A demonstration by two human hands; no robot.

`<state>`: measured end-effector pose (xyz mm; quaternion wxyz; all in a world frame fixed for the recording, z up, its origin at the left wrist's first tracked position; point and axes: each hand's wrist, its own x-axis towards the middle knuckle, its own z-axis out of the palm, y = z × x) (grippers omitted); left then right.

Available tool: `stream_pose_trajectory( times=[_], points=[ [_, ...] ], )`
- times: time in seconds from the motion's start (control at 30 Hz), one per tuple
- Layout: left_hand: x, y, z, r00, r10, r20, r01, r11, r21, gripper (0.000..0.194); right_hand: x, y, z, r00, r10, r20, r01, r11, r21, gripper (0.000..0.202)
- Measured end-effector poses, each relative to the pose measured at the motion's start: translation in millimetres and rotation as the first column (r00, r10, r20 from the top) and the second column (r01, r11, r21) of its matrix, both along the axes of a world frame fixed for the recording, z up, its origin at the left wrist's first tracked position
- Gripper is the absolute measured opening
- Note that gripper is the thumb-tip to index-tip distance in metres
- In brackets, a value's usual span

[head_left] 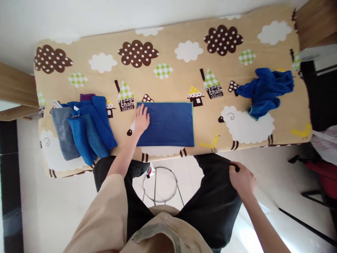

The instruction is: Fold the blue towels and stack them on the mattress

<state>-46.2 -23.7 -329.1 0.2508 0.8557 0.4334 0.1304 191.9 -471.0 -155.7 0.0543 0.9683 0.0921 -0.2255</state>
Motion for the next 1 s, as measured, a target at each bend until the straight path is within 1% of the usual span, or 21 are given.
stream_pose_trajectory(
  times=[0.03,0.07,0.1,0.17,0.23,0.27,0.33,0.37,0.4,0.43,0.5,0.53,0.6,0.67,0.7,0.73,0.77,0.83,0.9,0.97,1.0],
  points=[
    [-5,-16,0.4,0.997,-0.071,-0.035,0.07,0.997,-0.018,0.056,-5,12,-3.0,0.993,0.109,0.041,-0.109,0.994,0.0,0.048],
    [-10,-28,-0.5,0.991,-0.113,-0.065,0.111,0.993,-0.036,0.059,-12,28,-8.0,0.969,0.232,0.083,-0.234,0.972,0.009,0.051],
    [-17,-37,-2.5,0.987,-0.133,-0.088,0.13,0.99,-0.047,0.061,-21,49,-15.3,0.924,0.362,0.121,-0.369,0.929,0.035,0.054],
    [-29,-44,-8.4,0.986,-0.118,-0.117,0.114,0.993,-0.041,0.064,-46,103,-36.2,0.829,0.557,0.046,-0.556,0.813,0.171,0.059],
    [-38,-43,-15.0,0.989,-0.079,-0.122,0.08,0.997,-0.004,0.065,-75,168,-63.6,0.75,0.662,-0.006,-0.619,0.704,0.349,0.063],
    [-41,-41,-18.0,0.991,-0.06,-0.117,0.062,0.998,0.017,0.065,-88,201,-78.8,0.718,0.696,0.004,-0.631,0.649,0.425,0.064],
    [-43,-38,-23.4,0.995,-0.03,-0.094,0.035,0.998,0.043,0.066,-106,261,-110.1,0.646,0.761,0.052,-0.661,0.525,0.536,0.062],
    [-43,-37,-25.7,0.997,-0.025,-0.078,0.028,0.998,0.048,0.066,-107,284,-125.4,0.625,0.777,0.078,-0.673,0.485,0.558,0.062],
    [-43,-37,-27.7,0.998,-0.023,-0.061,0.026,0.998,0.049,0.066,-102,301,-140.1,0.633,0.769,0.092,-0.671,0.487,0.559,0.062],
    [-42,-37,-29.5,0.999,-0.021,-0.045,0.023,0.999,0.047,0.066,-91,313,-154.0,0.661,0.745,0.094,-0.657,0.514,0.552,0.062],
    [-41,-37,-32.3,1.0,-0.017,-0.018,0.018,0.999,0.04,0.065,-49,318,-178.4,0.752,0.651,0.101,-0.596,0.607,0.526,0.064],
    [-41,-37,-33.2,1.0,-0.014,-0.008,0.014,0.999,0.035,0.065,-23,313,-188.4,0.78,0.614,0.12,-0.576,0.631,0.52,0.066],
    [-41,-38,-34.3,1.0,-0.008,0.005,0.008,1.0,0.017,0.066,33,299,-202.6,0.784,0.596,0.173,-0.587,0.622,0.518,0.069],
    [-41,-38,-34.4,1.0,-0.009,0.014,0.009,1.0,-0.01,0.067,77,287,-208.3,0.817,0.538,0.21,-0.562,0.659,0.5,0.069],
    [-41,-37,-34.3,1.0,-0.009,0.02,0.01,1.0,-0.029,0.068,90,284,-208.1,0.836,0.5,0.224,-0.54,0.685,0.489,0.069],
    [-40,-37,-34.0,1.0,-0.008,0.029,0.009,0.999,-0.051,0.068,94,284,-206.2,0.854,0.462,0.24,-0.518,0.709,0.478,0.069],
    [-40,-36,-33.7,0.999,-0.006,0.038,0.008,0.998,-0.07,0.068,90,283,-203.0,0.864,0.433,0.258,-0.504,0.724,0.472,0.07],
    [-38,-35,-32.6,0.999,-0.004,0.048,0.009,0.996,-0.087,0.069,60,280,-195.1,0.858,0.427,0.285,-0.514,0.713,0.477,0.07],
    [-37,-38,-30.8,0.999,-0.005,0.043,0.008,0.997,-0.077,0.069,13,268,-189.0,0.823,0.498,0.274,-0.564,0.655,0.504,0.069],
    [-38,-48,-28.1,0.999,0.006,0.036,-0.004,0.998,-0.067,0.069,-32,243,-188.0,0.763,0.611,0.211,-0.614,0.585,0.53,0.066],
    [-41,-55,-26.5,0.999,0.018,0.037,-0.015,0.997,-0.072,0.069,-48,227,-189.3,0.744,0.643,0.181,-0.624,0.573,0.531,0.064]
  ],
)
